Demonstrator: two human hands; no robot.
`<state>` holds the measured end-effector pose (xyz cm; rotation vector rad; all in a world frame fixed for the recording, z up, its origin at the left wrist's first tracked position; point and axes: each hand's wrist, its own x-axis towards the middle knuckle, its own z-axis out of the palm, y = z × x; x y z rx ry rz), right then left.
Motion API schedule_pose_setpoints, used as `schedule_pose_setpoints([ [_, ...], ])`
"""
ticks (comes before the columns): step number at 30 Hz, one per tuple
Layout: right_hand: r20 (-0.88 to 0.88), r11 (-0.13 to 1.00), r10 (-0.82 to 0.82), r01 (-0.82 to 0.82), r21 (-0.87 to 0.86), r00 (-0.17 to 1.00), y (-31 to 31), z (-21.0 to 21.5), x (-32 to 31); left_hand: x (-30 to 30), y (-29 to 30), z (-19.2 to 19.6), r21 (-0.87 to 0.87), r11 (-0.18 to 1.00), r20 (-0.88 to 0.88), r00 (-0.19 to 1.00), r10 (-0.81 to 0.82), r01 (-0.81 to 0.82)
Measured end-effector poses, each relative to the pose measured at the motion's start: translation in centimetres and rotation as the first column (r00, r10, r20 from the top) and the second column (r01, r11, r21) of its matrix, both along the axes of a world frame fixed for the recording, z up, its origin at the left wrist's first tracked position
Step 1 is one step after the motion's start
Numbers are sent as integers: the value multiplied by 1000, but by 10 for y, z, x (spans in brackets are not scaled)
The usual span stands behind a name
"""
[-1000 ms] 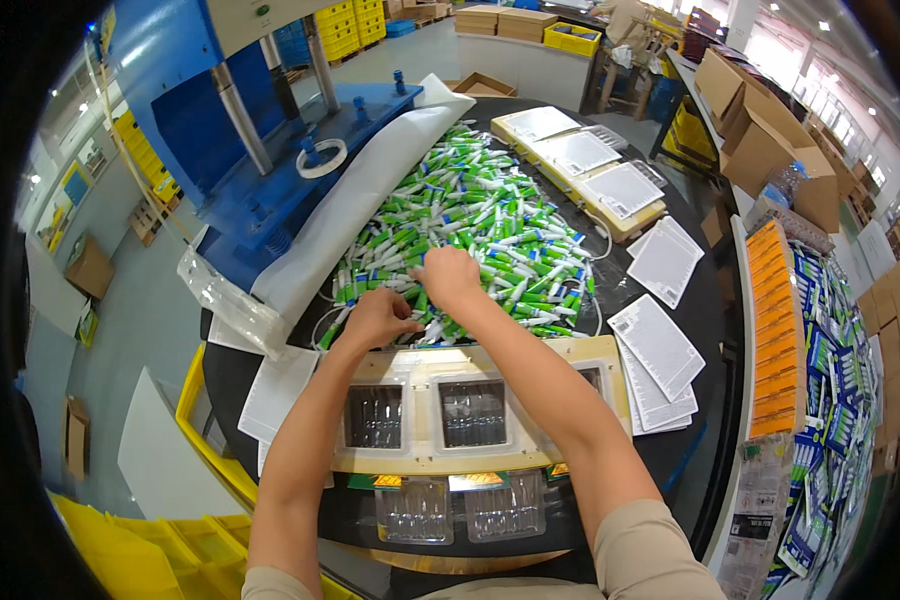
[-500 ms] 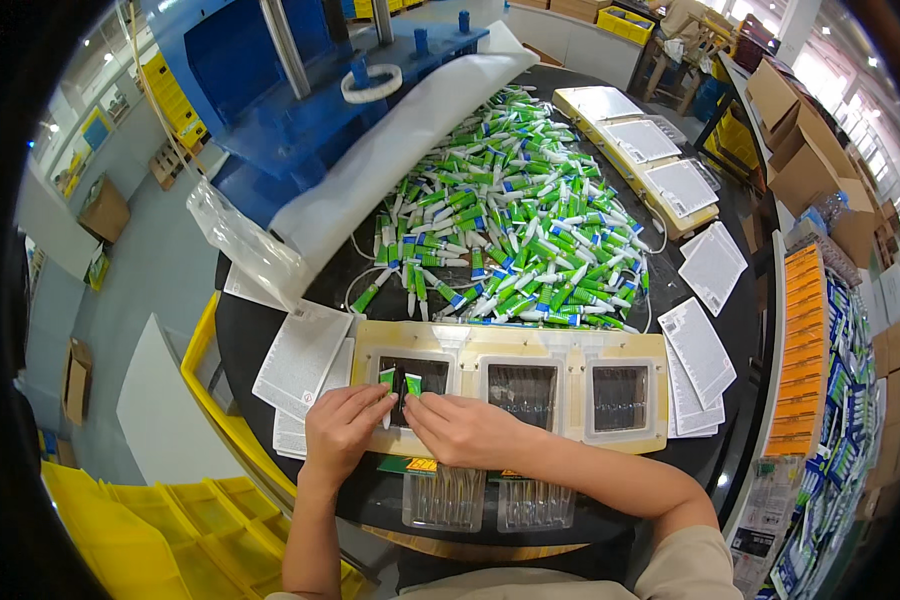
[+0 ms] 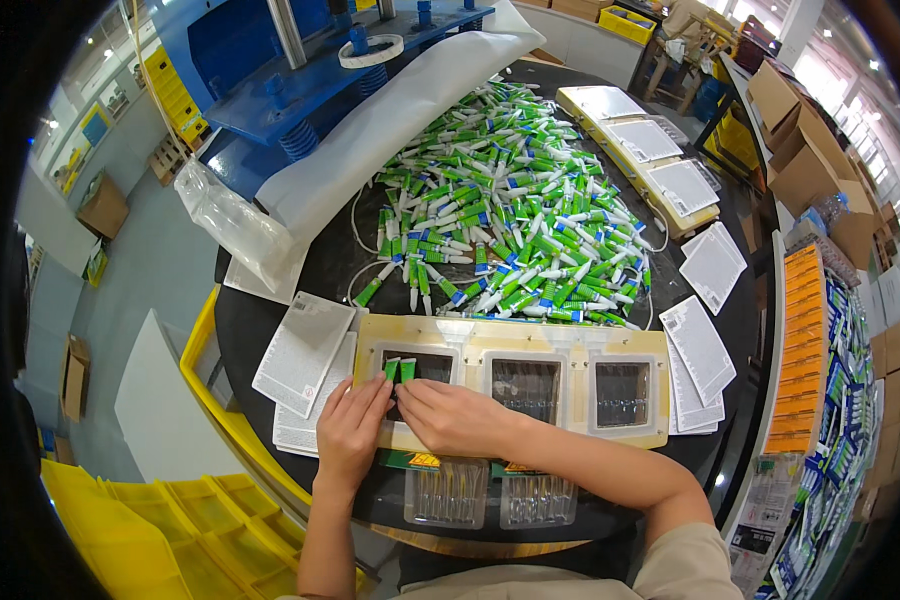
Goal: The person picks green cylindrical batteries from a large pile on a rotating table and places them into a wooden jig with multiple slots. They then cover the filled jig with white paper sheets and move the jig aside. The person repeats this process, filling the jig with batteries and covering it with paper.
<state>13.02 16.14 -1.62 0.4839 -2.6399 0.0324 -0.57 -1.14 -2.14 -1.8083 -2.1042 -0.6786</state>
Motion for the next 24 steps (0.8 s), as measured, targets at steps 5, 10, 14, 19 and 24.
schedule_pose_setpoints([
  [5, 109, 890, -5, 55, -453, 994, 6, 4, -5, 3, 1, 6, -41, 998, 86, 995, 47, -43],
  [10, -15, 747, -382, 300, -593, 924, 52, 0, -32, 5, 0, 14, -117, 993, 57, 998, 39, -32],
  [14, 162, 701, -619, 633, -327, 769, 110, -20, -83, -16, 24, 23, -77, 995, 22, 997, 68, -66],
  [19, 491, 561, -522, 714, -418, 697, 128, 1, -91, -94, 105, 13, 107, 978, 213, 965, 155, -181],
  [24, 78, 589, -278, 235, -773, 957, 53, 31, -2, -129, 139, -11, -139, 985, 217, 967, 133, -105],
])
